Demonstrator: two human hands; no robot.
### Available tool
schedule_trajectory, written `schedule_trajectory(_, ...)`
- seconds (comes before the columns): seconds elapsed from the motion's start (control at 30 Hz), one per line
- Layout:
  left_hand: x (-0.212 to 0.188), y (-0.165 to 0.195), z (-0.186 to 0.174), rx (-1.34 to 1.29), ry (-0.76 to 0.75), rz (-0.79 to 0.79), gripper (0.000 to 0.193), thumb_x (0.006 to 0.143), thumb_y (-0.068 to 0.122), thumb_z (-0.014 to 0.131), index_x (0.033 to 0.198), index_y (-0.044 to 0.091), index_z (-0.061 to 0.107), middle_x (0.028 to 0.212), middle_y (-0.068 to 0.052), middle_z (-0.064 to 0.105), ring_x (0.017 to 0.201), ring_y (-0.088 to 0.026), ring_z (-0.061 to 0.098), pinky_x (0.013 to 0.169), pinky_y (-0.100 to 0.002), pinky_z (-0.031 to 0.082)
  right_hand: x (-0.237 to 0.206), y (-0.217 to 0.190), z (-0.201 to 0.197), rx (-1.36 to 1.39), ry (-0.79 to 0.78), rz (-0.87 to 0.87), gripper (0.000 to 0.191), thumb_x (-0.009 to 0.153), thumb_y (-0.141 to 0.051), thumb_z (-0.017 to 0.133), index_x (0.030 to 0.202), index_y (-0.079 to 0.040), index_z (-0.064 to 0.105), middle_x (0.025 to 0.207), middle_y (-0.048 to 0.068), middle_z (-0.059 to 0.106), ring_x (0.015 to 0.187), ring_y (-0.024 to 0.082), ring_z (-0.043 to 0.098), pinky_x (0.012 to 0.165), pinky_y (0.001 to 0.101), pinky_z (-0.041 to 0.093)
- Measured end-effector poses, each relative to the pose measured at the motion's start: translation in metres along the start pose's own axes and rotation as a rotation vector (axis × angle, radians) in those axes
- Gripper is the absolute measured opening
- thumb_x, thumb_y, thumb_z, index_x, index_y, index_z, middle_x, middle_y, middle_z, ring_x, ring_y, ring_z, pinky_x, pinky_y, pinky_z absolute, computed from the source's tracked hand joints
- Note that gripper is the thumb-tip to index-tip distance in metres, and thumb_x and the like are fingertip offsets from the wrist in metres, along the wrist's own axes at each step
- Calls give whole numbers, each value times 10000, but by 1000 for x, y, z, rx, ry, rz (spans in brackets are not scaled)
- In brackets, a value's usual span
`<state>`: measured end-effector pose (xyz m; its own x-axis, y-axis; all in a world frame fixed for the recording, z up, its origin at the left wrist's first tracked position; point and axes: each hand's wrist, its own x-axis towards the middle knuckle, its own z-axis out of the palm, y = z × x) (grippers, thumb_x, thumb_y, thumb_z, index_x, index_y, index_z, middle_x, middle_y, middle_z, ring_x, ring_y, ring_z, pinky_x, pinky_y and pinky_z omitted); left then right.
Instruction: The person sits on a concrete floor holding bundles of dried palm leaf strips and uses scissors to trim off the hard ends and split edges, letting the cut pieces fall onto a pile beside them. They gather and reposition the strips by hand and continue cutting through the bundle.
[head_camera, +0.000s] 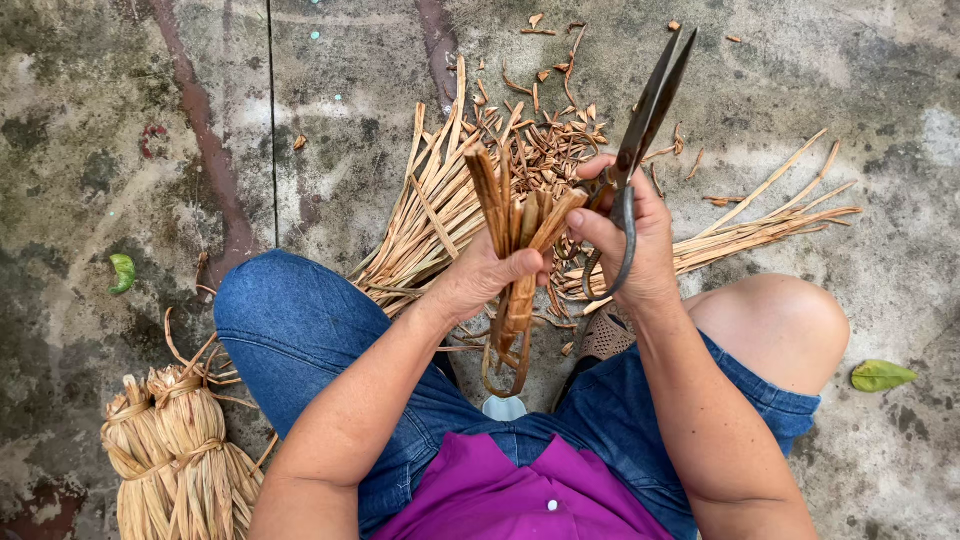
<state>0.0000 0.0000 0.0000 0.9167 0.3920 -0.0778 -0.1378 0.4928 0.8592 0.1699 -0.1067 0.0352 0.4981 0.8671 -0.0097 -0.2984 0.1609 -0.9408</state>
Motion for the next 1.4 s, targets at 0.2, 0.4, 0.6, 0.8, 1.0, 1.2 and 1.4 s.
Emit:
schedule_trajectory(0.2, 2, 0, -6, -15, 200, -46, 538, 866, 462, 807, 1193, 60, 665, 945, -21, 680, 860, -125, 659, 753, -287, 565, 0, -7, 2, 66, -16, -8, 438, 886, 71, 765, 1267, -58, 594, 976, 15, 649, 844, 104, 631, 747, 252, 543)
schedule_trajectory(0.4, 7, 7, -7, 203, 445, -23, 305, 910, 352, 741, 1058, 87, 710, 940, -6, 762, 779, -104, 710, 735, -283, 617, 0, -15, 0, 32, 52, -52, 409, 908, 33, 772, 1268, -60, 602, 993, 20, 656, 838, 105, 624, 723, 252, 540)
schedule_trajectory(0.6, -4, 10, 7, 316, 268, 410, 219, 958, 170, 824, 1018, 68, 639, 1032, -9, 741, 983, -105, 723, 925, -280, 621, -11, -11, 12, -305, 131, -120, 421, 948, 5, 819, 1294, -67, 591, 950, -2, 588, 844, 86, 571, 727, 238, 492)
schedule_trajectory(0.8, -2, 15, 5, 260, 364, 161, 258, 899, 108, 805, 1120, 38, 692, 920, 18, 730, 774, -67, 671, 667, -219, 554, -11, -11, 19, -133, -33, -48, 453, 923, 14, 761, 1320, -69, 558, 1055, 39, 711, 979, 102, 680, 871, 255, 589)
schedule_trajectory(1.0, -9, 20, 1, 92, 166, 62, 257, 947, 168, 759, 1145, 26, 676, 898, -7, 694, 720, -84, 643, 637, -235, 558, -16, -11, 22, -189, -39, -139, 581, 879, -30, 837, 1366, -73, 524, 1120, 34, 665, 932, 90, 624, 831, 239, 559)
schedule_trajectory(1.2, -8, 18, 1, 87, 144, 40, 316, 942, 192, 749, 1205, 33, 674, 903, -9, 699, 732, -89, 646, 657, -242, 554, -19, -9, 22, -207, -53, -153, 547, 924, -45, 840, 1376, -58, 531, 1095, 53, 660, 990, 101, 643, 873, 243, 560)
schedule_trajectory(1.4, -9, 9, -4, 24, 197, 51, 303, 961, 177, 746, 1207, 8, 695, 926, -21, 709, 762, -95, 645, 675, -250, 541, -18, -10, 22, -145, -81, -97, 496, 933, -35, 794, 1351, -70, 529, 1064, 48, 678, 869, 94, 651, 763, 236, 570)
